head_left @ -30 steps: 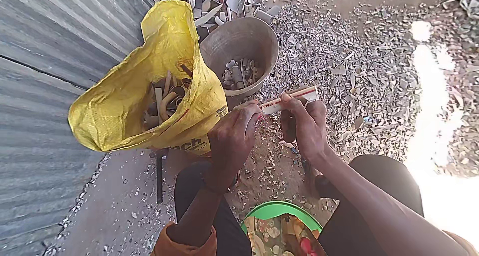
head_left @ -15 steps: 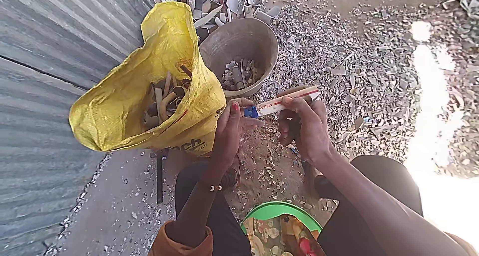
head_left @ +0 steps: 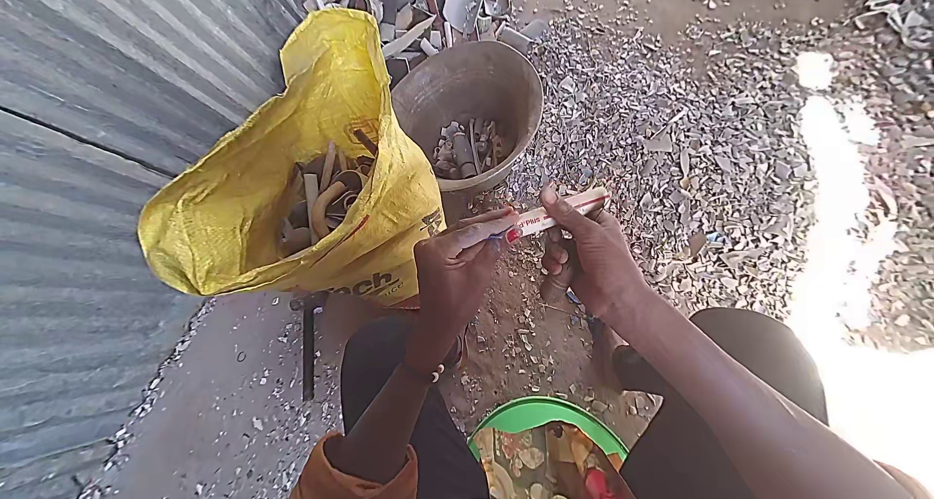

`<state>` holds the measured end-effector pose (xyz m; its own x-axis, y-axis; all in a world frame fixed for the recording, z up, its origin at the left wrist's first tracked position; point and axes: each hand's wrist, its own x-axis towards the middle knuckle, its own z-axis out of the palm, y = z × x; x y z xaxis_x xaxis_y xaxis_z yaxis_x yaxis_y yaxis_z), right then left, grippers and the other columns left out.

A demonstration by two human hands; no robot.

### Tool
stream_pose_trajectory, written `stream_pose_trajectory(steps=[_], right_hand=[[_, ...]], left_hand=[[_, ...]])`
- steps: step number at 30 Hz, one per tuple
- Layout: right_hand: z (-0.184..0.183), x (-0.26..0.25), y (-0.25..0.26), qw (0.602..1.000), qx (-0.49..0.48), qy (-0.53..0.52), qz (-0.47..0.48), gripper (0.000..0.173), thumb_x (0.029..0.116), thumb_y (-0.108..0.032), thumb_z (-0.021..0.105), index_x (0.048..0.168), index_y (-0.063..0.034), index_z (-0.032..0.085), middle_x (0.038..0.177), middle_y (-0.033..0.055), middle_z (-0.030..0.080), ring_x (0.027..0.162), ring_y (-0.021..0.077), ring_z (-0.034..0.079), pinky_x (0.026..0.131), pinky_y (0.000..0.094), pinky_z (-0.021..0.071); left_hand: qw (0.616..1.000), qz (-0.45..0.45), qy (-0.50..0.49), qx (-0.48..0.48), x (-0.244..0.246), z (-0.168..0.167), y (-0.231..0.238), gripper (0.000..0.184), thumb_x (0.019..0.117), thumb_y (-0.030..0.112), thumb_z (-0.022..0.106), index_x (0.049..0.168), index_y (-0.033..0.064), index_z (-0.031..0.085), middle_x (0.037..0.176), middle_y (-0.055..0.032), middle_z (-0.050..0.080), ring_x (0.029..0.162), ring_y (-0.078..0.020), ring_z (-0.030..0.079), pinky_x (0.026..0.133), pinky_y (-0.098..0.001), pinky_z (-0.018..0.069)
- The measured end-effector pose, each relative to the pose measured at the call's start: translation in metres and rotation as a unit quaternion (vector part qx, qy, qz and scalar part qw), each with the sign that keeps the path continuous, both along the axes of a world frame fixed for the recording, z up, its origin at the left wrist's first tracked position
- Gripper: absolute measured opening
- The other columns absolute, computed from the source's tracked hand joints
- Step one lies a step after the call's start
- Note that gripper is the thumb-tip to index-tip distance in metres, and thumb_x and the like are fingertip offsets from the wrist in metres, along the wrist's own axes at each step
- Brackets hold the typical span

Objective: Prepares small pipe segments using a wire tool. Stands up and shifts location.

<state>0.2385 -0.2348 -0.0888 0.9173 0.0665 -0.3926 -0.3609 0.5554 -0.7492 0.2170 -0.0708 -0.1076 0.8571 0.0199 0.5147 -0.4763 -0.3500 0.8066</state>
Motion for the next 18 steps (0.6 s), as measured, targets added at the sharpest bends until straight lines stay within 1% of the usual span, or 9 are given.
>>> stream_pose_trajectory(steps=[3, 5, 8, 11, 13, 15, 16, 17, 18], right_hand=[[-0.001, 0.0, 0.001, 1.0, 0.013, -0.006, 0.001, 0.011, 0.1004, -0.007, 0.063, 0.092, -0.0054, 0.056, 0.054, 0.0027, 0.049, 0.038, 0.0078, 0.046, 0.039, 0.0204, 0.0459], [0.001, -0.003, 0.001, 0.998, 0.026, -0.05, 0.001, 0.009, 0.0995, 0.0, 0.059, 0.092, -0.0051, 0.057, 0.055, 0.0042, 0.052, 0.039, 0.0078, 0.046, 0.041, 0.0204, 0.0458], [0.003, -0.009, 0.005, 0.987, 0.009, -0.158, 0.002, 0.014, 0.0932, 0.004, 0.062, 0.089, -0.0078, 0.057, 0.057, 0.0042, 0.057, 0.039, 0.0079, 0.048, 0.04, 0.0207, 0.046], [0.002, -0.018, 0.01, 0.94, -0.093, -0.328, -0.008, 0.024, 0.0832, 0.001, 0.073, 0.09, -0.0155, 0.056, 0.068, -0.0041, 0.066, 0.048, 0.0032, 0.056, 0.046, 0.02, 0.0508], [-0.001, -0.024, 0.013, 0.867, -0.196, -0.457, -0.026, 0.024, 0.0811, -0.008, 0.078, 0.09, -0.0152, 0.057, 0.077, -0.0084, 0.066, 0.064, -0.0022, 0.063, 0.057, 0.0156, 0.0563], [-0.003, -0.03, 0.013, 0.76, -0.28, -0.586, -0.018, 0.017, 0.0865, -0.016, 0.074, 0.09, -0.0052, 0.061, 0.08, 0.0028, 0.067, 0.075, 0.0039, 0.067, 0.069, 0.0175, 0.0571], [-0.003, -0.033, 0.013, 0.7, -0.3, -0.648, 0.003, 0.014, 0.0906, -0.015, 0.07, 0.092, -0.0024, 0.064, 0.081, 0.0092, 0.066, 0.077, 0.0122, 0.066, 0.071, 0.0222, 0.0554], [-0.004, -0.036, 0.016, 0.642, -0.311, -0.7, 0.019, 0.009, 0.0933, -0.011, 0.067, 0.093, -0.0028, 0.064, 0.079, 0.0116, 0.063, 0.073, 0.0189, 0.061, 0.067, 0.0267, 0.0518], [-0.007, -0.038, 0.019, 0.608, -0.314, -0.728, 0.036, 0.005, 0.0961, -0.008, 0.063, 0.096, -0.0036, 0.064, 0.08, 0.0116, 0.058, 0.071, 0.0208, 0.057, 0.064, 0.0274, 0.0493]], left_hand=[[1.0, 0.02, -0.006, -0.007, -0.002, -0.002, -0.002, 0.014, 0.0912, 0.003, 0.073, 0.104, 0.0003, 0.077, 0.103, -0.0057, 0.078, 0.094, -0.0077, 0.075, 0.082, -0.0222, 0.0622], [0.997, 0.015, 0.022, -0.076, -0.004, -0.001, -0.005, 0.013, 0.0931, 0.003, 0.071, 0.105, 0.0001, 0.076, 0.098, -0.0041, 0.078, 0.086, -0.0072, 0.074, 0.077, -0.0232, 0.062], [0.98, 0.014, 0.056, -0.192, -0.004, 0.004, -0.007, 0.013, 0.0949, 0.001, 0.067, 0.105, 0.0012, 0.075, 0.096, -0.004, 0.078, 0.087, -0.0128, 0.076, 0.078, -0.0298, 0.0644], [0.949, 0.05, 0.107, -0.292, -0.002, 0.015, -0.01, 0.012, 0.0975, 0.0, 0.062, 0.099, 0.0046, 0.074, 0.087, -0.0013, 0.077, 0.075, -0.0095, 0.074, 0.069, -0.0259, 0.0638], [0.911, 0.067, 0.175, -0.367, -0.001, 0.023, -0.012, 0.017, 0.1004, -0.001, 0.057, 0.097, 0.0039, 0.073, 0.084, -0.0027, 0.076, 0.071, -0.0081, 0.073, 0.065, -0.0223, 0.0621], [0.86, 0.056, 0.265, -0.433, 0.0, 0.027, -0.011, 0.019, 0.1046, 0.005, 0.052, 0.102, 0.0035, 0.07, 0.084, -0.0036, 0.073, 0.067, -0.006, 0.068, 0.059, -0.0187, 0.0577], [0.839, 0.034, 0.309, -0.447, 0.0, 0.028, -0.009, 0.018, 0.1069, 0.009, 0.048, 0.108, 0.0067, 0.067, 0.084, -0.0007, 0.071, 0.064, -0.0025, 0.065, 0.056, -0.0155, 0.0542], [0.819, 0.01, 0.338, -0.463, 0.001, 0.027, -0.007, 0.02, 0.1079, 0.012, 0.046, 0.111, 0.0081, 0.065, 0.078, 0.0015, 0.066, 0.056, 0.0001, 0.06, 0.048, -0.0126, 0.0501], [0.8, -0.027, 0.361, -0.479, 0.002, 0.025, -0.005, 0.022, 0.1092, 0.013, 0.042, 0.112, 0.0082, 0.064, 0.073, 0.0027, 0.06, 0.05, 0.0007, 0.054, 0.045, -0.0115, 0.0473]])
